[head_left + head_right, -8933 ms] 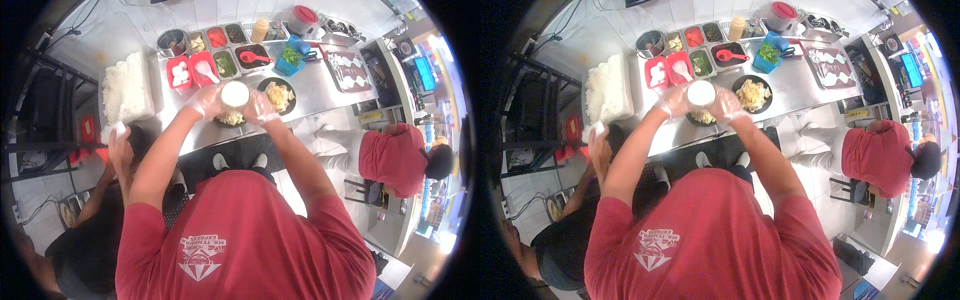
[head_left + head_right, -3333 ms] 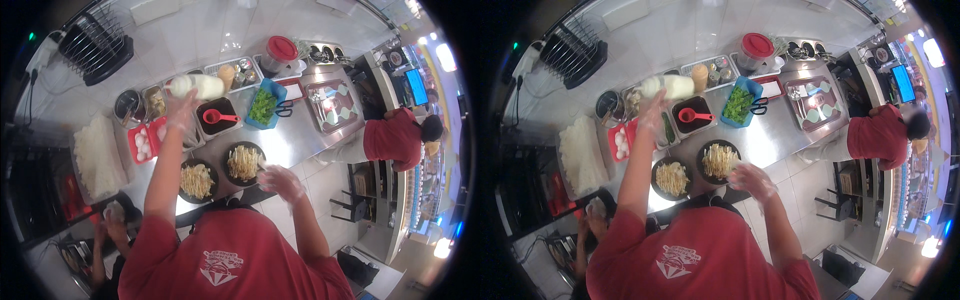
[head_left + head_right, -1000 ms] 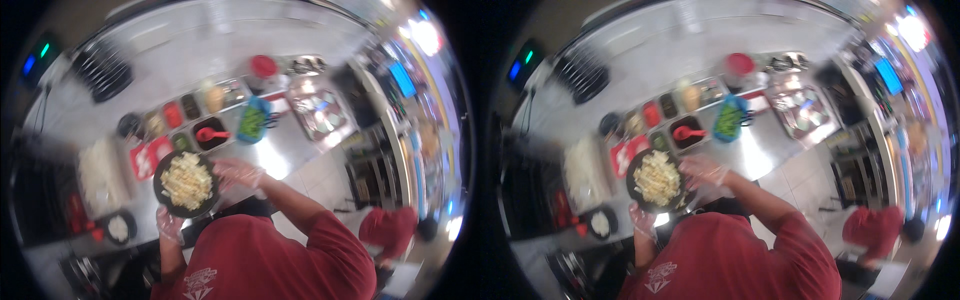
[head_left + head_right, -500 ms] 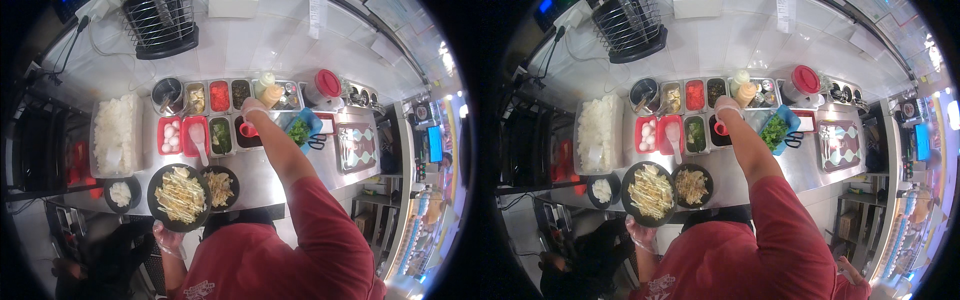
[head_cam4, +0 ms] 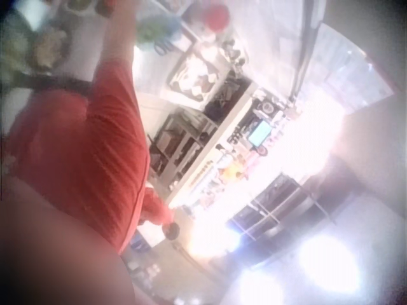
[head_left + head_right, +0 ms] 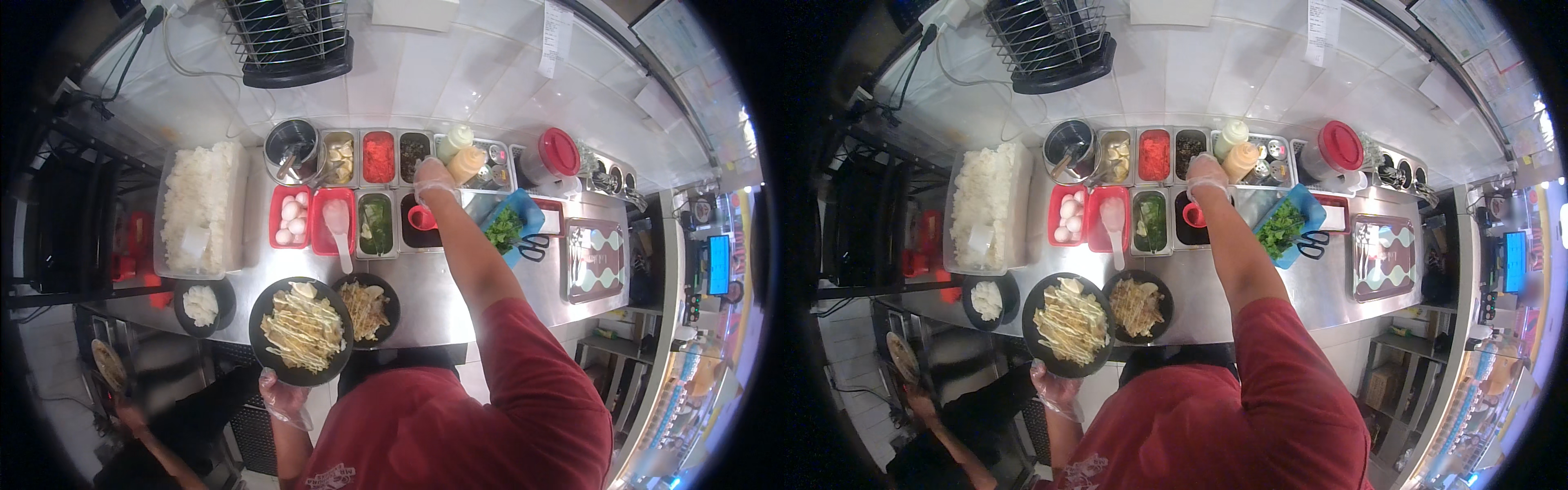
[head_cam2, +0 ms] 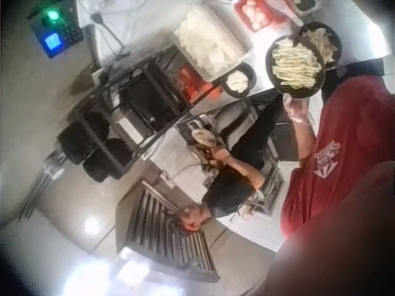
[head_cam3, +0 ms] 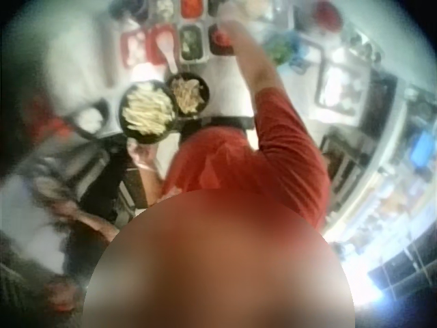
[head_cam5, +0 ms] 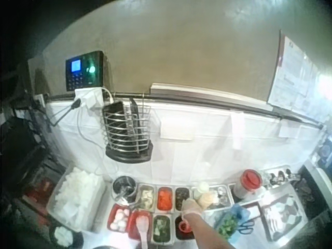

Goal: The person assembles multiple rice bowls by scooping rice into bowls, then adding toppings such as shredded egg, green onions, and sauces from containers. The person uses a red scoop and tongs to handle ingredients and places finished bowls on a tray.

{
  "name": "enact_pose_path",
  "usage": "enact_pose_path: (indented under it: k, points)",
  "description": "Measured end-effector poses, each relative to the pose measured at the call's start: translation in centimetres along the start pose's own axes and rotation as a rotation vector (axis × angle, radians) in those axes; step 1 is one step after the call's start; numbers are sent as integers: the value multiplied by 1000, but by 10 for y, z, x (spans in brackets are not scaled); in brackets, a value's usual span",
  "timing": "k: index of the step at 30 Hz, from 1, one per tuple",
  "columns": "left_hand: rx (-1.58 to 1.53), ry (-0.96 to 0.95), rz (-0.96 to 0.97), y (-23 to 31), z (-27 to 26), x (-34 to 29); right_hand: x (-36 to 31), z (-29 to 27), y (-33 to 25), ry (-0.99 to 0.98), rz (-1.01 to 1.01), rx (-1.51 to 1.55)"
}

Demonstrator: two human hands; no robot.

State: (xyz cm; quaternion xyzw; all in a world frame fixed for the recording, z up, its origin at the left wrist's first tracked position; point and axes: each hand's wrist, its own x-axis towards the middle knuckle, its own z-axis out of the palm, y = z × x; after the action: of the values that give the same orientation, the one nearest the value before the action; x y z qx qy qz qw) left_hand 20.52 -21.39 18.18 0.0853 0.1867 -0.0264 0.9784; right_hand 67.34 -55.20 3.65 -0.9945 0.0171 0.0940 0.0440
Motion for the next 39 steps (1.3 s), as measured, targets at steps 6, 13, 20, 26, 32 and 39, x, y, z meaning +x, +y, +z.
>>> enact_pose_path:
  k: [6, 13, 20, 26, 32, 39]
  points:
    - [-48, 24, -24, -6, -6, -8, -10, -33, -23, 11, 70, 187]
    - [-42, 4, 33, -13, 3, -3, -16, -25, -12, 56, 139, 266]
    - [1, -32, 9, -11, 14, 16, -49, -45, -11, 135, 181, 388]
    - [194, -85, -31, -27, 26, 95, -71, -87, 7, 137, 168, 420]
    - [169, -201, -155, -58, 62, 192, -128, -190, 13, 213, -81, 377]
    - [62, -429, -149, -92, 122, 234, -207, -289, 16, 131, -358, 461]
